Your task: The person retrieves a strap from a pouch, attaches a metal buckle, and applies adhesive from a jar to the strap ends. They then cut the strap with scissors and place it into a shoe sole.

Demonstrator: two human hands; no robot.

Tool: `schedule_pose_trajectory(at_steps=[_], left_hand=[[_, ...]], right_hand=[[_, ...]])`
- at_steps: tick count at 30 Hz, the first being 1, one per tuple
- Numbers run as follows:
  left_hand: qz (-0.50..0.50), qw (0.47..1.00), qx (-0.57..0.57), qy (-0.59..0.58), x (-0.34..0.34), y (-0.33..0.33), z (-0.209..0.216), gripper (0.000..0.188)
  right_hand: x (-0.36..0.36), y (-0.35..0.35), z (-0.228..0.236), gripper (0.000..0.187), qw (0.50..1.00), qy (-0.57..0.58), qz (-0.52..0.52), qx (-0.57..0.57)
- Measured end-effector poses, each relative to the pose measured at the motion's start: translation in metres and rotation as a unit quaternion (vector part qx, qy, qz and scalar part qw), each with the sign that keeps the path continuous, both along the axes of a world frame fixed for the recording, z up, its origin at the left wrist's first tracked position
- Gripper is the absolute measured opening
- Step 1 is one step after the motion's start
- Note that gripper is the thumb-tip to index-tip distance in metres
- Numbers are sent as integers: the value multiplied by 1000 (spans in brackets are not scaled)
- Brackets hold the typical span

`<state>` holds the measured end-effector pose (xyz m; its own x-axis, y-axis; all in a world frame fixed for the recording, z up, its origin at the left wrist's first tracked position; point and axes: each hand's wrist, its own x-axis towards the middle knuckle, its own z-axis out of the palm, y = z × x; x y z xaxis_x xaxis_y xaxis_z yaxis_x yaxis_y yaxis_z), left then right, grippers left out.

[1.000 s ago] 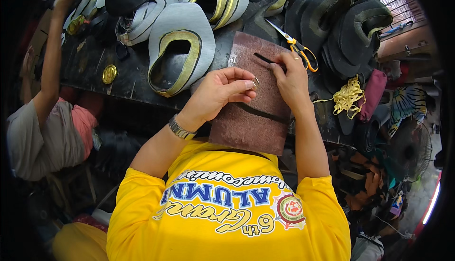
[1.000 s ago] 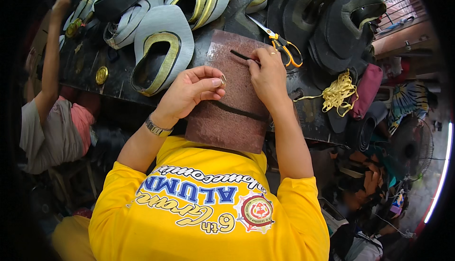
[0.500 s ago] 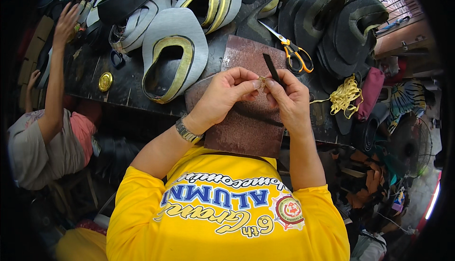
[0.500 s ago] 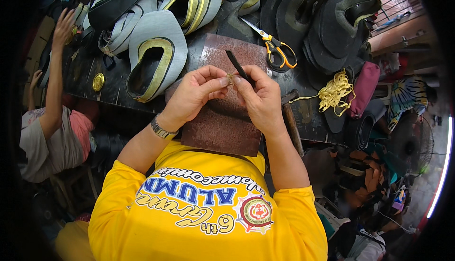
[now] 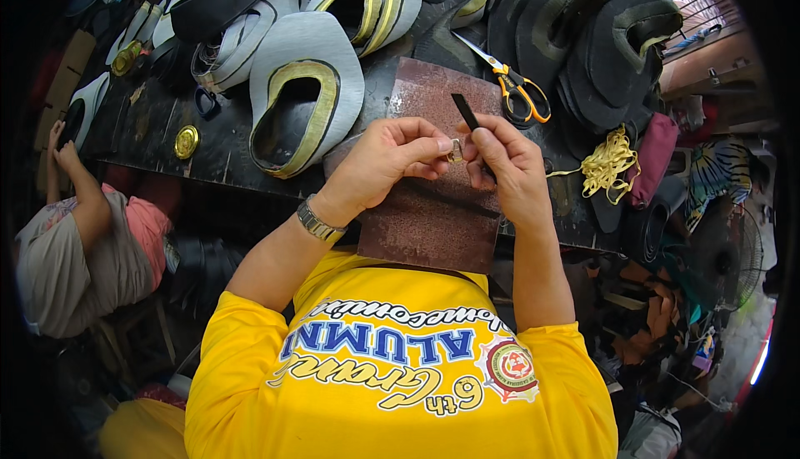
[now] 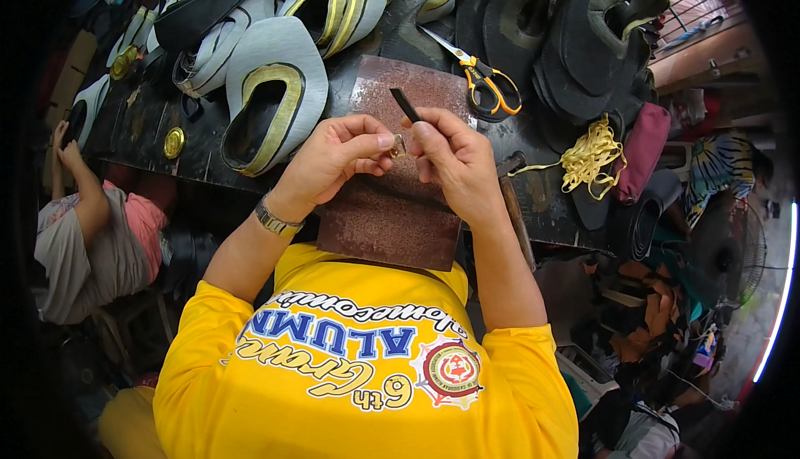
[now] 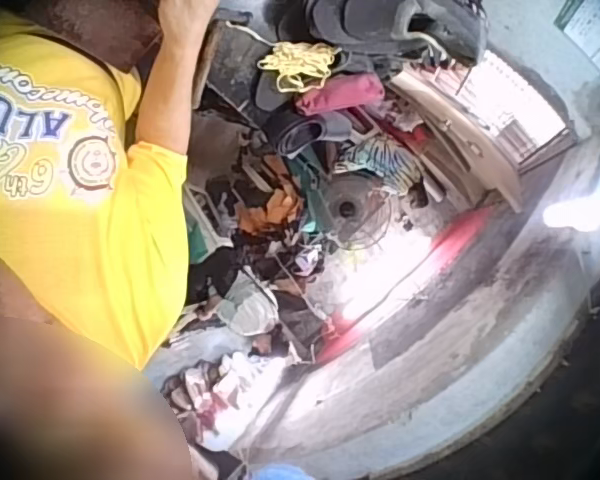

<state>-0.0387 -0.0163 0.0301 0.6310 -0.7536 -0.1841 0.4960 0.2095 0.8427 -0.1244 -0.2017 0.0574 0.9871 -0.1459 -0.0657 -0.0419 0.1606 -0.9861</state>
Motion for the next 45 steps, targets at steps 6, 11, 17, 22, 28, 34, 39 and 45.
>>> schedule_pose_trajectory(at_steps=[6, 11, 17, 22, 28, 34, 39, 45], left_hand=[[2, 998, -38, 53, 1, -1, -1, 13], [16, 997, -42, 56, 2, -1, -2, 15], [44, 991, -95, 89, 0, 0, -6, 11], [19, 990, -92, 103, 2, 2, -9, 13], [-52, 980, -112, 158, 4, 9, -11, 13], [-57, 965, -141, 215, 3, 9, -10, 13], [-14, 963, -135, 233, -6, 2, -7, 11], [1, 965, -146, 218, -9, 0, -5, 10]], right_hand=[[-15, -1, 1, 23, 997, 27, -31, -70], [-20, -8, 0, 22, 994, 56, -29, -84], [-20, -14, 0, 21, 997, 57, 17, -53], [-17, -15, -3, 19, 997, 46, 35, -47], [-11, -17, -7, 18, 997, 25, 64, -46], [-10, -12, -10, 17, 998, 29, 58, 17], [-11, -10, -7, 16, 997, 6, 74, 0], [-14, -9, 3, 15, 995, -11, 45, -87]])
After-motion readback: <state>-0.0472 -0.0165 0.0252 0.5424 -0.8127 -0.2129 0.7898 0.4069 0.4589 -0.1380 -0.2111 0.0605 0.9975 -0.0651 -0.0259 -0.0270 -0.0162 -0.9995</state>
